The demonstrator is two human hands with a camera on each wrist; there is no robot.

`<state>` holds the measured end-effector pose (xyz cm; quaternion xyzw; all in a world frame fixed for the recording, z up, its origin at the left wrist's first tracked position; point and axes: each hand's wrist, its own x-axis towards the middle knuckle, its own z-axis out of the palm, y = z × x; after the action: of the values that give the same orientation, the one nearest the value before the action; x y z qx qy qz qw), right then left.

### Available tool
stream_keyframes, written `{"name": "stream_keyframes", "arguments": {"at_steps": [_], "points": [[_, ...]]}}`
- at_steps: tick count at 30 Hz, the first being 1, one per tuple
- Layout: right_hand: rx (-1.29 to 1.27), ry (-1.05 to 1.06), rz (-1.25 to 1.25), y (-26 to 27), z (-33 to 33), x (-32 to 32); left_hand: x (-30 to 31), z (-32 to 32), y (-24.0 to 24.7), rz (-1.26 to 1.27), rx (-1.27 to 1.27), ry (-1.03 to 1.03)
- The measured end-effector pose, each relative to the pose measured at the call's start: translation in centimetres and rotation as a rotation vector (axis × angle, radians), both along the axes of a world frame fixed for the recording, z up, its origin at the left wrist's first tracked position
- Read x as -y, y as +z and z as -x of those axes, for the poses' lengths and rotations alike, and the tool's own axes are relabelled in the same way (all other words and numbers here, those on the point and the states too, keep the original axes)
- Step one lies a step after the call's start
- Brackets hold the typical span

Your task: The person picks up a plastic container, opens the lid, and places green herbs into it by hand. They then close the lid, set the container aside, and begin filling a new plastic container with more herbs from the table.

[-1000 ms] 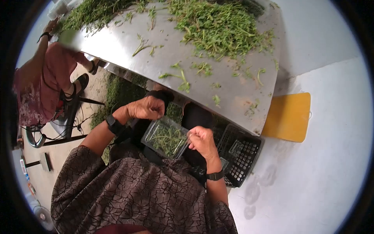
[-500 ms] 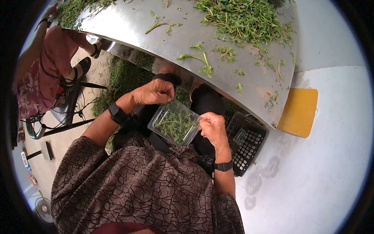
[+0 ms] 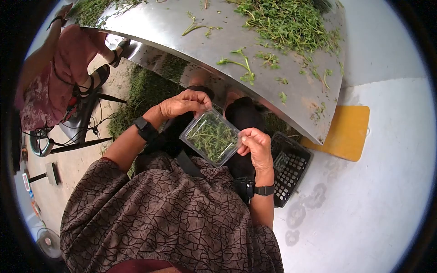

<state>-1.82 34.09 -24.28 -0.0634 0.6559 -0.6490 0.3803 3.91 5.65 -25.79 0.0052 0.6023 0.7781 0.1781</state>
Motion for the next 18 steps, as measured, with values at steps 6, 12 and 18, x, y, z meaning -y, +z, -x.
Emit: {"name": "stream_keyframes", "arguments": {"at_steps": [6, 12, 18], "points": [[-0.010, -0.020, 0.016, -0.4, -0.1, -0.1, 0.1, 0.0, -0.4, -0.039, 0.003, -0.005], [0.007, -0.029, 0.100, -0.6, -0.3, -0.3, 0.1, -0.2, -1.4, -0.044, -0.066, 0.014], [0.030, -0.003, 0.222, -0.9, -0.4, -1.0, -0.4, -0.2, -1.1, 0.065, -0.047, 0.061]]}}
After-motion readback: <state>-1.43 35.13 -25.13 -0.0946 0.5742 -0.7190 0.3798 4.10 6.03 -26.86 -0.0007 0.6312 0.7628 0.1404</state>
